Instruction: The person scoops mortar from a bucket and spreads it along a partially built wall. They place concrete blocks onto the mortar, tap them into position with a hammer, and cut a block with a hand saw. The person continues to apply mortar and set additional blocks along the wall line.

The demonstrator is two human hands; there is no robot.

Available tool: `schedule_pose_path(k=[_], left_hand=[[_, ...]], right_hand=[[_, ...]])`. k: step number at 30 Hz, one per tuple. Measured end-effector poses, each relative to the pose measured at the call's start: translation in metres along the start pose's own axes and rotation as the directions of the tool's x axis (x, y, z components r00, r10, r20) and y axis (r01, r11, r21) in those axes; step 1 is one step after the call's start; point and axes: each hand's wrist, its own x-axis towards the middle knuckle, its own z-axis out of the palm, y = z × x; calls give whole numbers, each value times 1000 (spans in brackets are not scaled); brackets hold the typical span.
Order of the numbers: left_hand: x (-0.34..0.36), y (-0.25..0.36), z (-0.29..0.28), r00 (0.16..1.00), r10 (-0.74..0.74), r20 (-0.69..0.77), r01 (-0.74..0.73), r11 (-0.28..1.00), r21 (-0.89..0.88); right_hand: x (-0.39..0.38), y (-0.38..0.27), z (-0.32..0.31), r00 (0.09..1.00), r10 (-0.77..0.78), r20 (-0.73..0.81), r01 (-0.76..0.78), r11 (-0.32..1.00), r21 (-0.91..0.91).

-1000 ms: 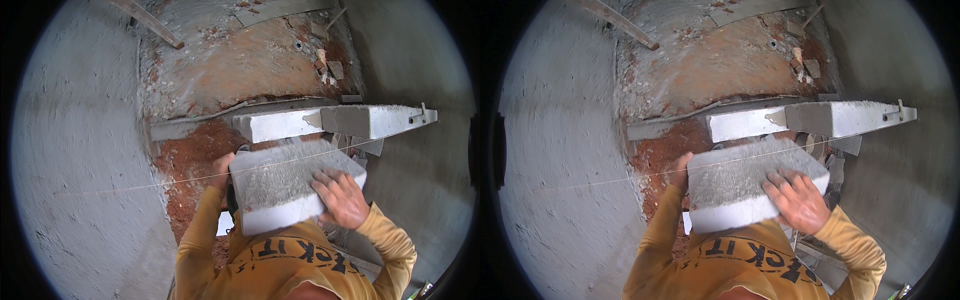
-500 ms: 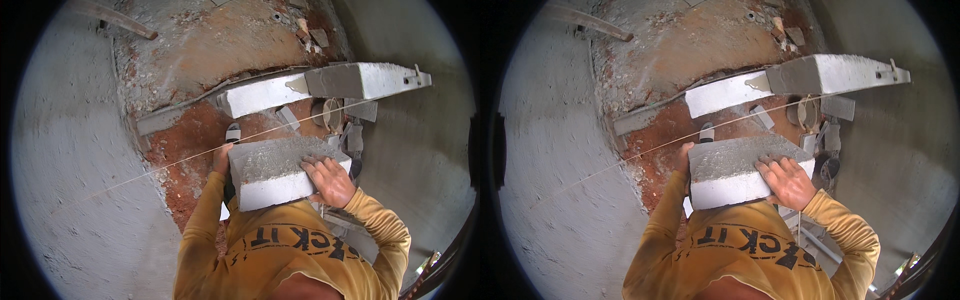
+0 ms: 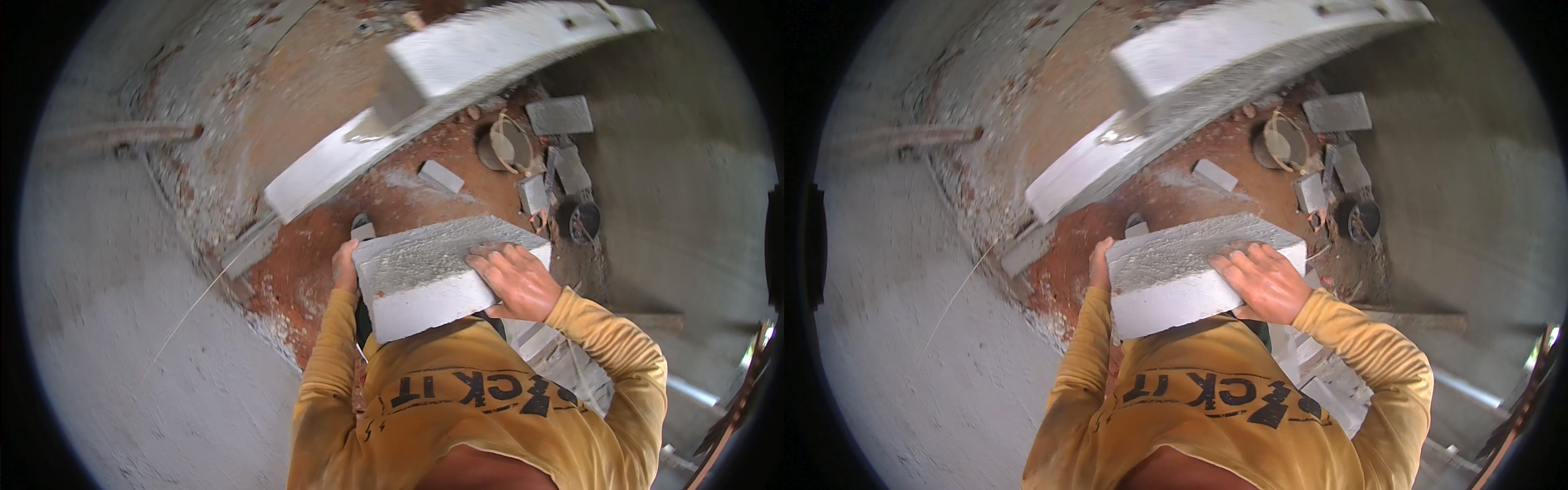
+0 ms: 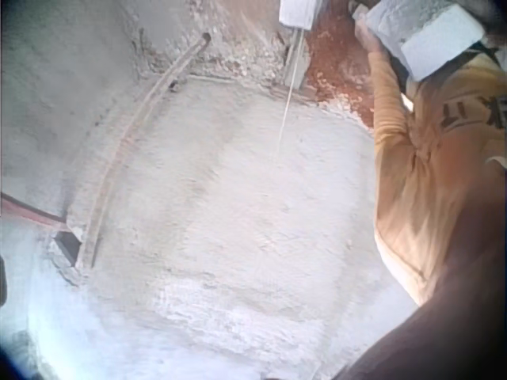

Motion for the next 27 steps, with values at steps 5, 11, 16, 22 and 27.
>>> schedule_pose_path(k=[5, 11, 16, 22, 27], left_hand=[[-7, -51, 32, 988, -115, 102, 140, 948, -286], [-89, -145, 154, 976, -219, 5, 216, 965, 150], [-73, -185, 319, 963, -265, -54, 266, 964, 12], [-31, -213, 407, 909, -313, -276, 345, 936, 74], [27, -214, 413, 877, -455, -153, 479, 803, 356]], right_hand=[[-48, 30, 51, 974, 209, -83, -194, 968, 159], [-85, 143, 138, 904, 401, -146, -328, 872, 364], [-114, 210, 199, 871, 463, -165, -383, 850, 362], [-125, 257, 242, 861, 490, -134, -457, 863, 216], [-105, 276, 274, 794, 570, -214, -509, 814, 279]])
